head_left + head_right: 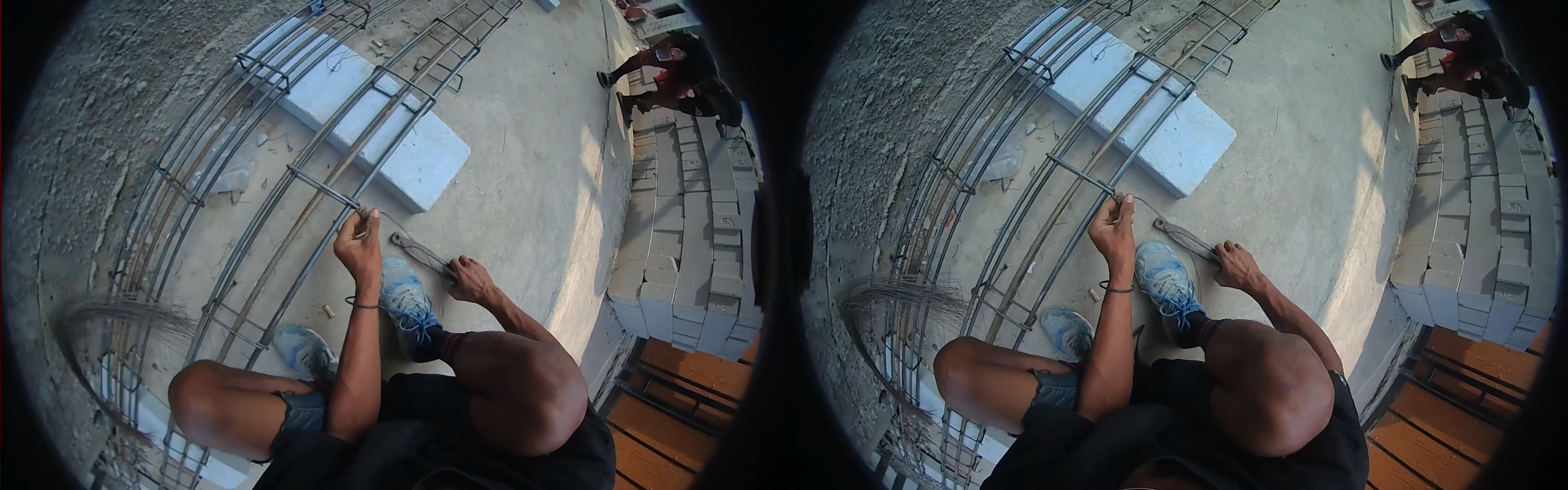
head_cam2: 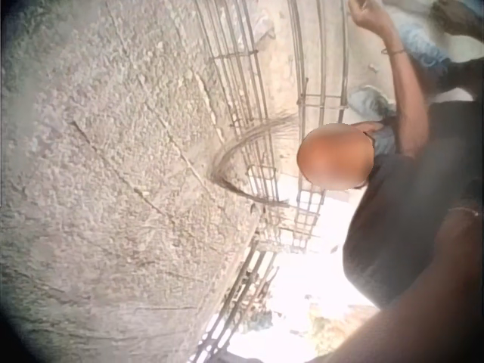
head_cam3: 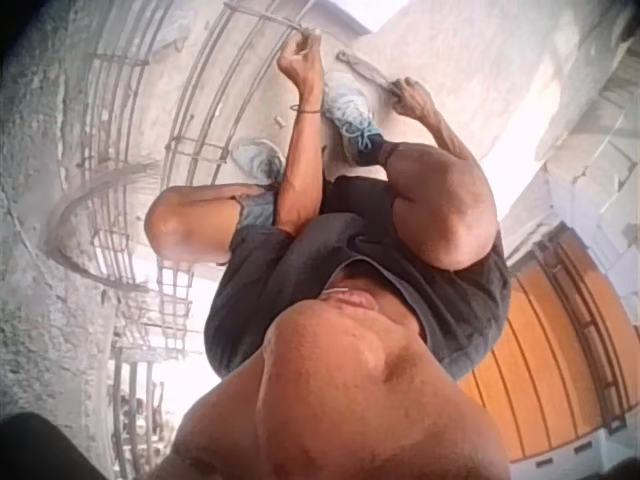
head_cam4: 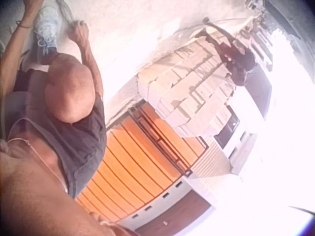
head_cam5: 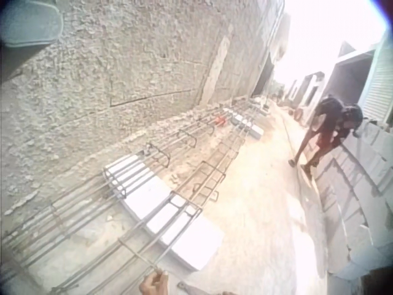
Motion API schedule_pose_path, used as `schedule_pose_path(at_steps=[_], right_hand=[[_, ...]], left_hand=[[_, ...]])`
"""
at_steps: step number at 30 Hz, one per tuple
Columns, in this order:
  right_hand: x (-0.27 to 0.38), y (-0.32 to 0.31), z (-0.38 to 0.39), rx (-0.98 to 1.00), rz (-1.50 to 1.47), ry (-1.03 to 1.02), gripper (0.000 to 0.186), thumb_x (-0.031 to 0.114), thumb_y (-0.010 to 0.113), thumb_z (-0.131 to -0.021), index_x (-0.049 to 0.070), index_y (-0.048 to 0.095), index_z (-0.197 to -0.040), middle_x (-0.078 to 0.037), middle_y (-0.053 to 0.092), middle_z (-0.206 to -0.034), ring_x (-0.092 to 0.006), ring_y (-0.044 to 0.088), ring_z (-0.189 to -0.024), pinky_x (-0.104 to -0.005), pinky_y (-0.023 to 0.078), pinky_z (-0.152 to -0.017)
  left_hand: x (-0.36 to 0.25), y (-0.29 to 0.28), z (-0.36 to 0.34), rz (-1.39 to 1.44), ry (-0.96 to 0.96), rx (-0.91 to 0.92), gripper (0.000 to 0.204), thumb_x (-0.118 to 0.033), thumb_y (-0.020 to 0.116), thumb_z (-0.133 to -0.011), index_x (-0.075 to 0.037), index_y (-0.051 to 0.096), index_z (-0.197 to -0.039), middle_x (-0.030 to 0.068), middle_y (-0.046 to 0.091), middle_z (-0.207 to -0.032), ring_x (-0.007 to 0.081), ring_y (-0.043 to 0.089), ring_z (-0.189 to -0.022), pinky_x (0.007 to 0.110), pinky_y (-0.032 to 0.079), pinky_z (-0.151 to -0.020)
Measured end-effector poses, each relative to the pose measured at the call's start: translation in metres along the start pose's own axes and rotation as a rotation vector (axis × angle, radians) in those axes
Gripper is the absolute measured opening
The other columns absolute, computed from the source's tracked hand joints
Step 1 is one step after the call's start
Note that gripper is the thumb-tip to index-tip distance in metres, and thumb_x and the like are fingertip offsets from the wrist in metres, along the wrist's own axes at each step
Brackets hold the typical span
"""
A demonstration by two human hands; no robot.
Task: The person secures reinforcement steel bars together using wire. The person takes wire from a bundle, wraps it around the intersection of rebar rods, and twists the wire tightly using pliers.
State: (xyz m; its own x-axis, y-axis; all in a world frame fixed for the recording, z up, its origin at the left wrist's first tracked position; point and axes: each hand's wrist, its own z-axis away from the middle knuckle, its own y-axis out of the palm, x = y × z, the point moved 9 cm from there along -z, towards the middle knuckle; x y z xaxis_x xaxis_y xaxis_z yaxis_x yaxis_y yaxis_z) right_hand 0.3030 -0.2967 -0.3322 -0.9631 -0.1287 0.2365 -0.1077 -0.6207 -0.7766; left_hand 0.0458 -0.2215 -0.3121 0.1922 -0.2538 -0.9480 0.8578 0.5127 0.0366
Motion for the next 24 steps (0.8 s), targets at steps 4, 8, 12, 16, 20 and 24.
schedule_pose_path(at_steps=[4,8,12,16,20,24], right_hand=[[-0.003,-0.022,-0.009,-0.149,-0.028,0.026,0.036,0.004,0.055,-0.068,-0.004,0.046,-0.102,-0.028,0.054,-0.089,-0.0443,0.057,-0.083,-0.0493,0.047,-0.072],[0.008,-0.049,-0.005,-0.29,-0.082,-0.077,0.029,0.007,0.055,-0.077,-0.002,0.038,-0.099,-0.026,0.058,-0.079,-0.0456,0.057,-0.064,-0.0499,0.046,-0.056],[0.025,-0.055,-0.013,-0.243,-0.145,-0.239,0.028,0.016,0.058,-0.085,0.001,0.036,-0.096,-0.019,0.059,-0.065,-0.0358,0.055,-0.047,-0.0432,0.042,-0.043],[0.0,-0.043,-0.001,0.287,-1.048,0.287,0.026,0.023,0.061,-0.089,0.008,0.041,-0.093,-0.006,0.055,-0.056,-0.0118,0.045,-0.038,-0.0241,0.03,-0.034],[0.025,-0.055,0.013,0.354,-1.5,0.12,0.023,0.024,0.062,-0.089,0.007,0.048,-0.082,-0.009,0.06,-0.063,-0.0143,0.052,-0.044,-0.0252,0.039,-0.038],[0.04,-0.078,0.0,0.217,-1.561,-0.104,0.018,0.022,0.061,-0.089,0.007,0.052,-0.091,-0.015,0.061,-0.108,-0.0168,0.062,-0.087,-0.0307,0.051,-0.075]], left_hand=[[0.001,0.005,-0.004,-0.021,0.011,-0.038,0.027,-0.019,0.073,-0.079,0.005,0.066,-0.087,0.0098,0.067,-0.078,0.0161,0.062,-0.071,0.029,0.049,-0.066],[-0.018,0.005,0.002,-0.236,0.19,-0.165,0.018,-0.016,0.073,-0.076,0.001,0.067,-0.079,0.0099,0.066,-0.074,0.021,0.064,-0.065,0.031,0.049,-0.058],[-0.035,0.0,0.007,-0.485,0.399,-0.286,0.013,-0.012,0.072,-0.076,-0.002,0.065,-0.072,0.0088,0.062,-0.066,0.0259,0.061,-0.057,0.035,0.046,-0.05],[-0.042,0.002,0.011,-0.598,0.468,-0.322,0.012,-0.011,0.071,-0.076,-0.002,0.063,-0.072,0.0086,0.059,-0.063,0.0265,0.059,-0.056,0.036,0.045,-0.049],[-0.034,-0.004,0.011,-0.488,0.446,-0.289,0.012,-0.013,0.071,-0.077,-0.003,0.064,-0.078,0.0088,0.06,-0.066,0.0243,0.06,-0.059,0.034,0.046,-0.051],[-0.024,-0.006,0.012,-0.209,0.291,-0.127,0.02,-0.016,0.065,-0.085,-0.001,0.068,-0.097,0.0089,0.067,-0.085,0.017,0.064,-0.077,0.028,0.049,-0.06]])
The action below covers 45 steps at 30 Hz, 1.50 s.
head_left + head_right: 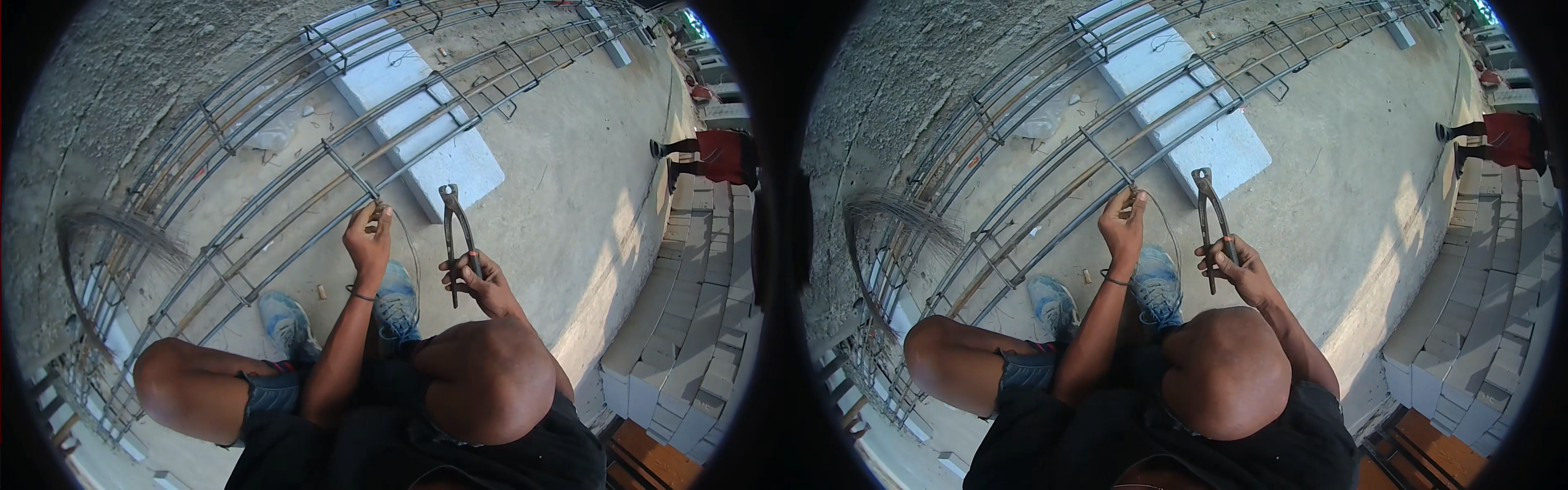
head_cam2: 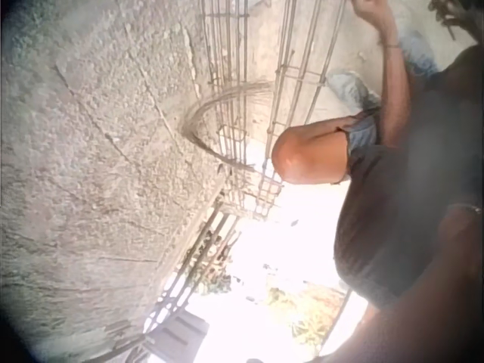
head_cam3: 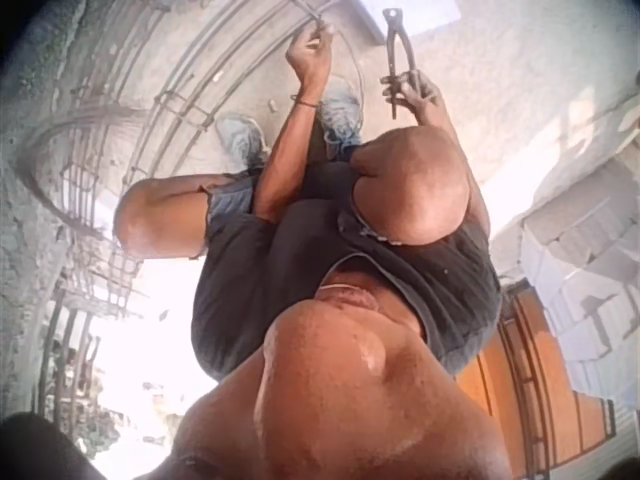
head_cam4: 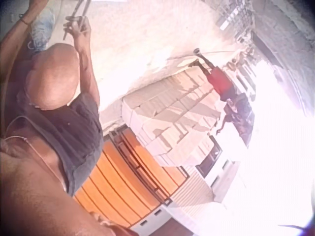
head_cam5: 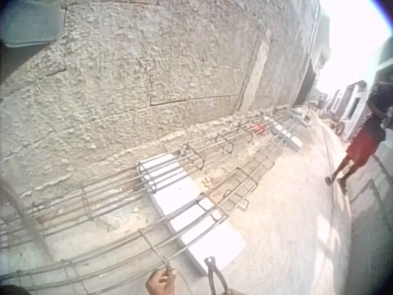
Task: The person secures reinforcement steel bars together using wire. The person takes wire from a bundle, wraps it around the intersection of rebar rods, and twists the wire tightly using pliers.
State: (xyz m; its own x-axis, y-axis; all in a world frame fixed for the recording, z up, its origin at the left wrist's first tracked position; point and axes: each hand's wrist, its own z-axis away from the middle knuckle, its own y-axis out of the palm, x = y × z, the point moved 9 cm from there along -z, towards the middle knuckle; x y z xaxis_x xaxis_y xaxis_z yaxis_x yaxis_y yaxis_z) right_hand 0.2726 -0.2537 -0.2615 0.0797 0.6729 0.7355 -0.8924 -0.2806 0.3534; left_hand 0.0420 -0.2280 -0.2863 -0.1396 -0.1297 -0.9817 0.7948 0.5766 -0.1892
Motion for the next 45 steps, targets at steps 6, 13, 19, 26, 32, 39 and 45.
schedule_pose_path(at_steps=[6,13,19,26,32,39,45], right_hand=[[-0.012,0.049,0.006,0.205,0.103,0.154,0.015,0.019,0.061,-0.089,0.008,0.052,-0.094,-0.016,0.055,-0.121,-0.0212,0.057,-0.105,-0.0345,0.045,-0.089],[-0.02,0.058,-0.008,0.097,0.407,0.112,0.02,0.025,0.06,-0.09,0.008,0.049,-0.095,-0.003,0.051,-0.082,-0.0126,0.05,-0.077,-0.0301,0.041,-0.071],[-0.016,0.057,-0.019,0.062,0.651,0.01,0.025,0.029,0.058,-0.091,0.007,0.048,-0.098,-0.003,0.047,-0.073,-0.0119,0.044,-0.065,-0.0296,0.038,-0.059],[-0.014,0.06,-0.024,0.053,0.531,-0.029,0.023,0.027,0.058,-0.092,0.008,0.047,-0.096,-0.002,0.046,-0.071,-0.0109,0.045,-0.062,-0.0273,0.039,-0.056],[-0.013,0.049,-0.029,-0.014,0.856,-0.054,0.031,0.034,0.055,-0.092,0.005,0.045,-0.092,-0.009,0.051,-0.065,-0.0153,0.05,-0.057,-0.0332,0.041,-0.053],[-0.002,0.05,-0.03,0.102,0.677,0.006,0.031,0.035,0.051,-0.094,0.005,0.044,-0.096,-0.009,0.06,-0.07,-0.0167,0.058,-0.057,-0.03,0.047,-0.052],[-0.008,0.056,-0.028,0.177,0.259,0.253,0.03,0.037,0.05,-0.094,0.007,0.044,-0.1,-0.008,0.06,-0.074,-0.0154,0.061,-0.062,-0.0284,0.051,-0.055]], left_hand=[[0.033,0.005,0.011,0.489,-0.399,0.139,0.026,-0.016,0.052,-0.093,0.002,0.064,-0.107,0.0095,0.066,-0.099,0.0173,0.063,-0.086,0.028,0.05,-0.07],[0.052,0.016,0.022,0.647,-0.576,0.206,0.039,-0.029,0.044,-0.096,0.001,0.057,-0.117,0.0116,0.06,-0.114,0.0219,0.055,-0.107,0.035,0.044,-0.089],[0.049,0.035,0.034,0.927,-0.689,0.257,0.039,-0.028,0.042,-0.097,0.001,0.055,-0.118,0.0126,0.06,-0.114,0.0236,0.056,-0.108,0.037,0.039,-0.095],[0.036,0.049,0.04,0.976,-0.658,0.313,0.045,-0.032,0.037,-0.098,0.0,0.043,-0.129,0.018,0.054,-0.121,0.0261,0.051,-0.113,0.036,0.037,-0.097],[0.03,0.056,0.039,1.008,-0.663,0.308,0.047,-0.033,0.041,-0.097,0.001,0.042,-0.129,0.0176,0.055,-0.117,0.0274,0.053,-0.111,0.038,0.038,-0.098],[0.025,0.066,0.036,1.169,-0.713,0.38,0.034,-0.026,0.054,-0.092,-0.004,0.051,-0.117,0.0138,0.06,-0.105,0.0256,0.059,-0.099,0.038,0.047,-0.087],[0.028,0.084,0.028,1.36,-0.825,0.45,0.018,-0.027,0.061,-0.088,-0.009,0.059,-0.092,0.0068,0.061,-0.08,0.0206,0.06,-0.076,0.036,0.049,-0.071]])
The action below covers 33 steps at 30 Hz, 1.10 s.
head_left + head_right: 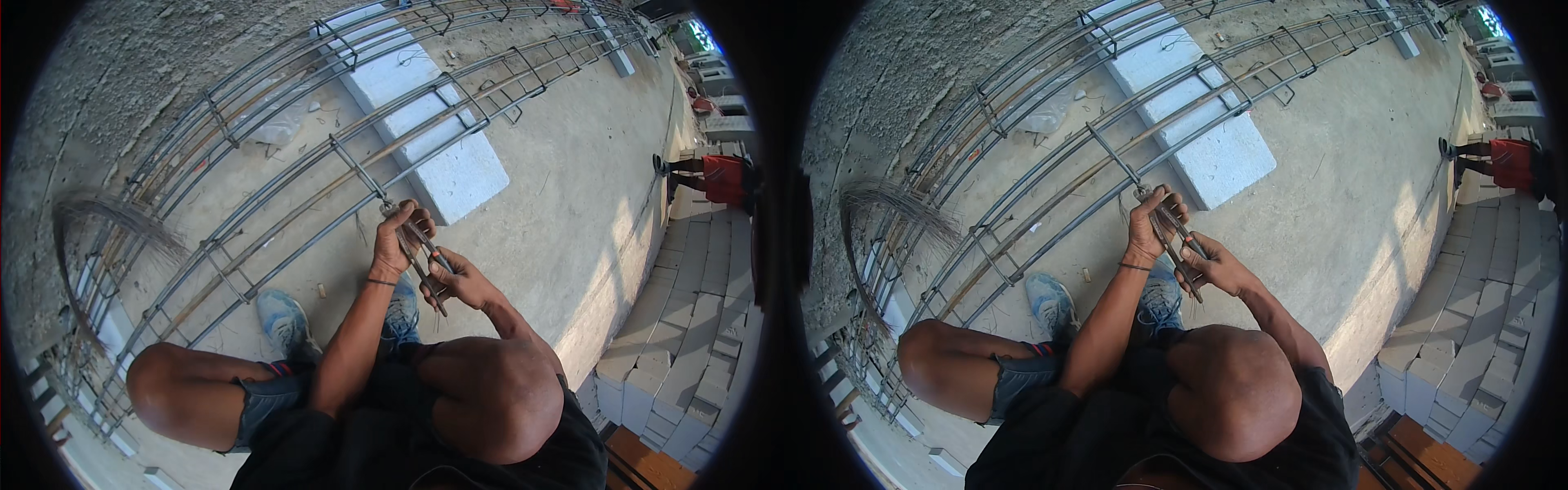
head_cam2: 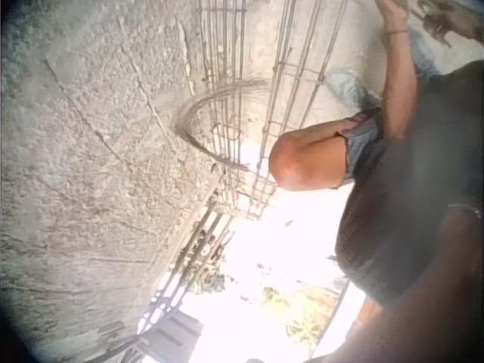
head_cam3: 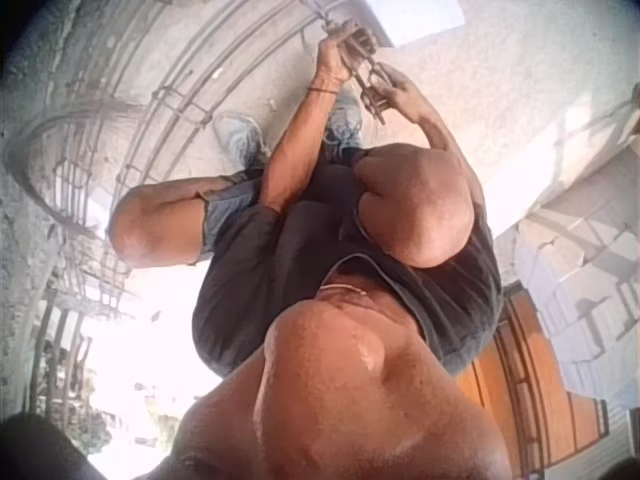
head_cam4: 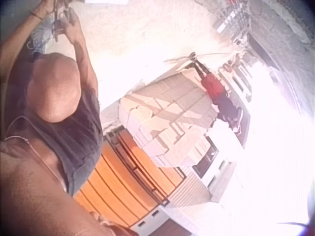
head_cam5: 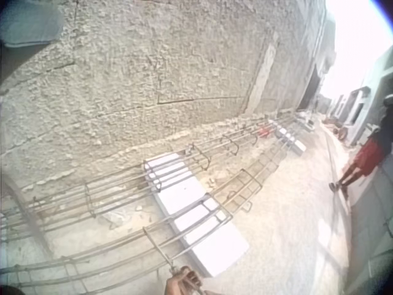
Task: The person secures reinforcement steel bars together using wire. The person takes wire from a bundle, wraps it around the intersection of rebar rods, and twists the wire tightly using pliers.
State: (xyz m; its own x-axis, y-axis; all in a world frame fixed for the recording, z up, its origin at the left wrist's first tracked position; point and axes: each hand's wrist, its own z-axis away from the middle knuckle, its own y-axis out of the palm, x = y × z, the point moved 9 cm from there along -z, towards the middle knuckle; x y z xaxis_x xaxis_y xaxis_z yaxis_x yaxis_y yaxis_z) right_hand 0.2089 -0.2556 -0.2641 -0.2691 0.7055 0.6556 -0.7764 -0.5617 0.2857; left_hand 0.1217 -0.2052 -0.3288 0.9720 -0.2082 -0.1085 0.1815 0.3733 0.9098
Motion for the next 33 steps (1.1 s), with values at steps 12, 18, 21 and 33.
schedule_pose_path(at_steps=[12,18,21,33], right_hand=[[0.042,0.004,0.048,-0.783,1.351,-0.471,0.075,0.036,0.078,-0.067,0.003,0.046,-0.127,-0.022,0.048,-0.111,-0.034,0.047,-0.109,-0.0529,0.036,-0.091],[0.028,-0.029,0.02,-0.989,1.469,-0.294,0.036,0.013,0.051,-0.083,-0.002,0.049,-0.116,-0.022,0.053,-0.104,-0.036,0.052,-0.101,-0.0571,0.034,-0.094],[0.01,-0.044,-0.007,-0.793,1.298,-0.098,0.028,0.012,0.051,-0.083,-0.002,0.05,-0.107,-0.023,0.059,-0.092,-0.0383,0.059,-0.086,-0.0482,0.046,-0.081],[-0.055,0.037,-0.011,0.558,-0.746,0.508,0.026,0.02,0.064,-0.084,0.011,0.049,-0.066,0.002,0.043,-0.052,-0.0095,0.042,-0.042,-0.0284,0.037,-0.042]], left_hand=[[0.001,-0.004,-0.007,0.089,0.191,-0.445,0.023,-0.015,0.059,-0.081,-0.012,0.041,-0.067,0.0005,0.037,-0.053,0.0155,0.037,-0.045,0.034,0.038,-0.05],[0.01,-0.005,-0.01,0.072,0.226,-0.539,0.026,-0.012,0.058,-0.08,-0.009,0.038,-0.063,0.0023,0.038,-0.053,0.0159,0.038,-0.045,0.035,0.04,-0.048],[-0.003,-0.014,-0.001,-0.051,0.321,-0.626,0.027,-0.013,0.059,-0.08,-0.008,0.038,-0.062,0.0017,0.038,-0.053,0.0149,0.038,-0.043,0.034,0.039,-0.045],[-0.008,0.009,0.032,-0.35,0.07,-0.467,0.022,-0.024,0.069,-0.078,-0.006,0.057,-0.077,0.008,0.059,-0.063,0.0196,0.059,-0.052,0.03,0.051,-0.052]])
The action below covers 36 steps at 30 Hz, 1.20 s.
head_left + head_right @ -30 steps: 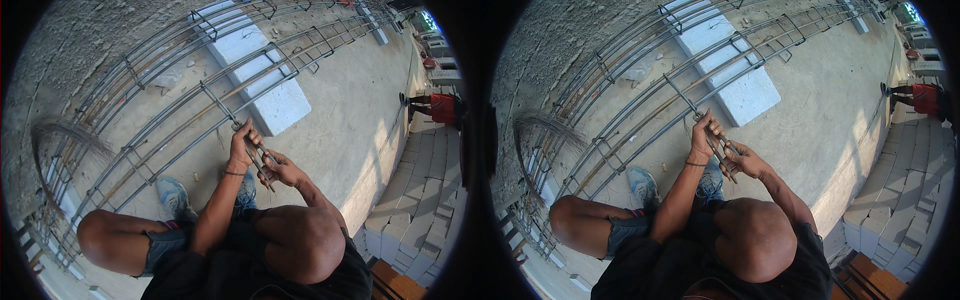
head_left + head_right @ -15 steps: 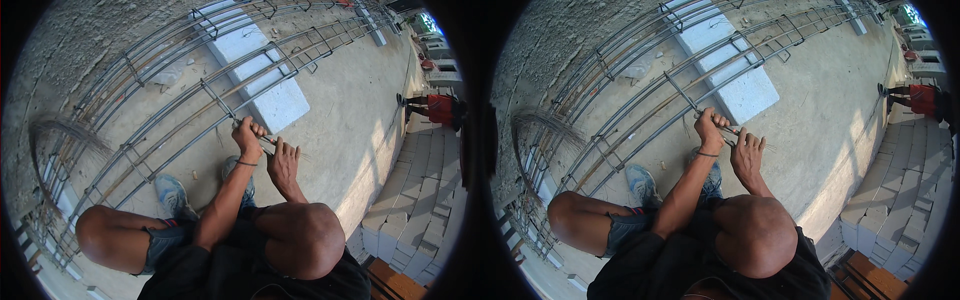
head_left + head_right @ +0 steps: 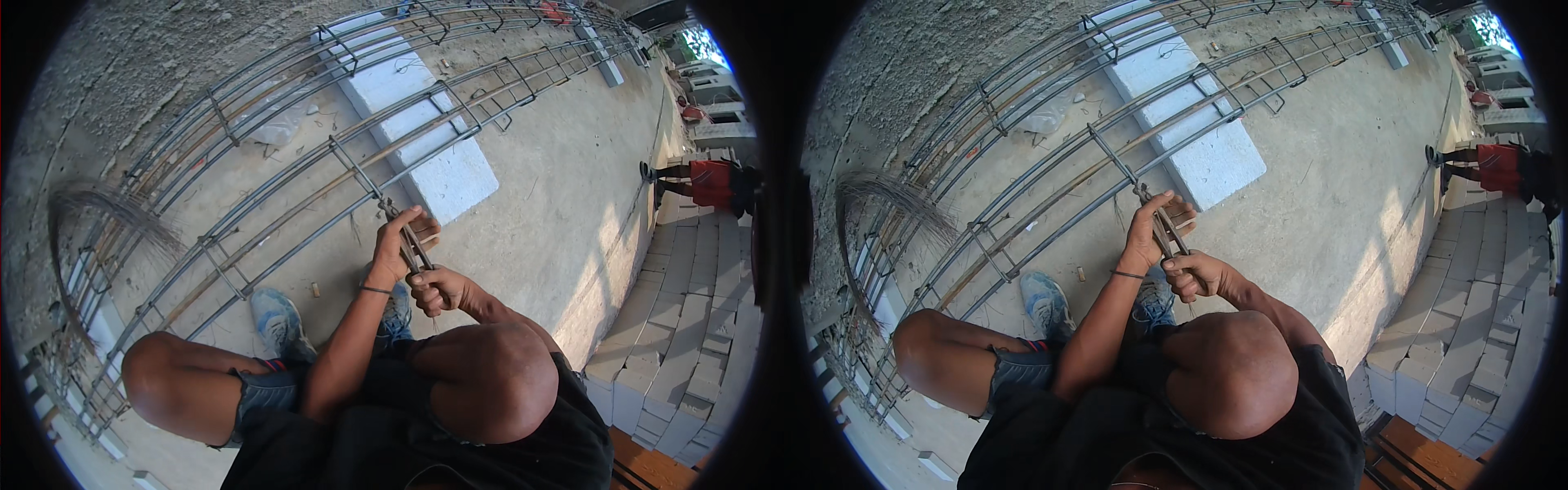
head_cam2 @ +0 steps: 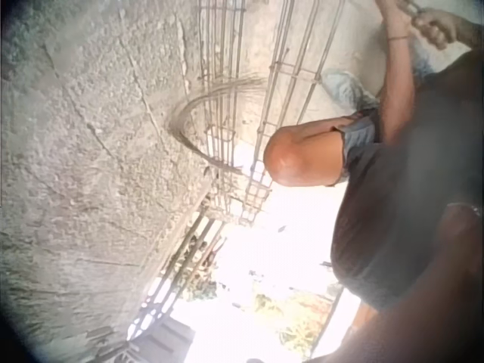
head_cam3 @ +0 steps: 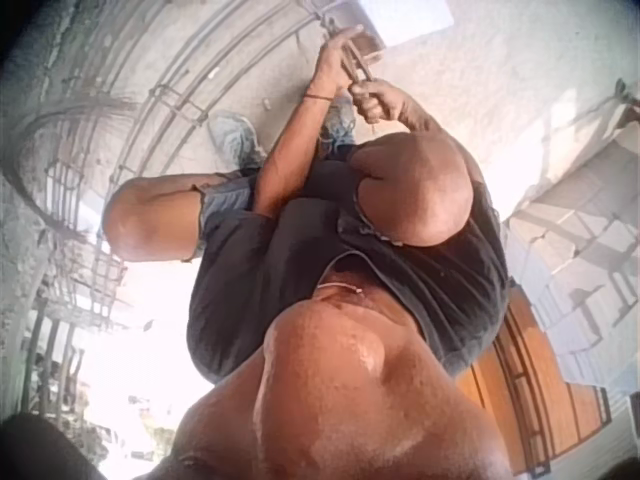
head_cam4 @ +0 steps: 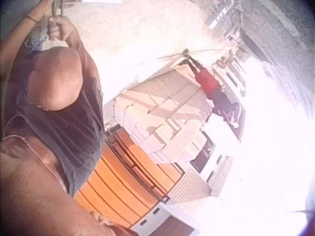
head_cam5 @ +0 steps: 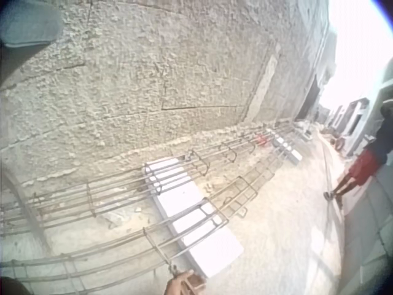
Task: The person secures reinforcement steel bars together using wire. The person takes wire from a bundle, wraps it around the intersection of rebar rods, and twists the wire tightly using pliers.
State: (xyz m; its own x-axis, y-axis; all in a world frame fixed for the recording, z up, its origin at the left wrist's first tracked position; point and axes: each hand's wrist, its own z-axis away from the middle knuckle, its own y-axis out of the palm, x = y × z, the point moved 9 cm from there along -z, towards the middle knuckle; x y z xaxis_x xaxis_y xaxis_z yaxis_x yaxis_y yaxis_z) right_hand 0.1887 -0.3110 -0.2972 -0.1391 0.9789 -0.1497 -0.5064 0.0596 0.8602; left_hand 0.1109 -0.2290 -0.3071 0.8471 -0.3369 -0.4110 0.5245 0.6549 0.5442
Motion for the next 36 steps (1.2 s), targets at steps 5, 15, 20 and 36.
schedule_pose_path(at_steps=[5,15,20,36], right_hand=[[0.039,-0.022,0.027,-0.551,0.646,-0.342,0.019,0.013,0.066,-0.081,0.003,0.054,-0.091,-0.004,0.055,-0.062,-0.0171,0.055,-0.048,-0.0307,0.046,-0.047],[0.075,-0.007,0.064,-1.646,1.747,-0.673,0.034,0.011,0.064,-0.073,-0.001,0.056,-0.103,-0.021,0.062,-0.079,-0.0359,0.062,-0.071,-0.0429,0.049,-0.063],[0.075,-0.028,0.061,-1.221,1.259,-0.416,0.013,0.011,0.062,-0.078,0.003,0.057,-0.07,-0.007,0.057,-0.058,-0.0207,0.055,-0.045,-0.0347,0.045,-0.045],[0.061,0.031,0.075,-1.606,2.026,-0.837,0.038,0.022,0.067,-0.075,0.003,0.052,-0.105,-0.018,0.059,-0.081,-0.0354,0.06,-0.074,-0.0432,0.048,-0.065]], left_hand=[[0.025,0.007,-0.011,0.075,-0.055,0.005,0.028,-0.018,0.065,-0.08,-0.008,0.047,-0.061,0.004,0.046,-0.052,0.0162,0.046,-0.042,0.032,0.043,-0.043],[0.014,-0.01,-0.036,-0.173,0.32,-0.423,0.034,-0.023,0.06,-0.08,0.001,0.048,-0.058,0.014,0.057,-0.056,0.0201,0.053,-0.045,0.036,0.043,-0.048],[0.021,-0.013,-0.011,-0.284,0.306,-0.245,0.03,-0.03,0.068,-0.076,-0.003,0.057,-0.073,0.0051,0.058,-0.063,0.013,0.052,-0.051,0.032,0.046,-0.046],[0.022,0.008,-0.035,0.318,-0.006,-0.242,0.027,-0.015,0.052,-0.08,-0.012,0.033,-0.062,-0.0007,0.033,-0.051,0.0124,0.033,-0.041,0.03,0.033,-0.041]])
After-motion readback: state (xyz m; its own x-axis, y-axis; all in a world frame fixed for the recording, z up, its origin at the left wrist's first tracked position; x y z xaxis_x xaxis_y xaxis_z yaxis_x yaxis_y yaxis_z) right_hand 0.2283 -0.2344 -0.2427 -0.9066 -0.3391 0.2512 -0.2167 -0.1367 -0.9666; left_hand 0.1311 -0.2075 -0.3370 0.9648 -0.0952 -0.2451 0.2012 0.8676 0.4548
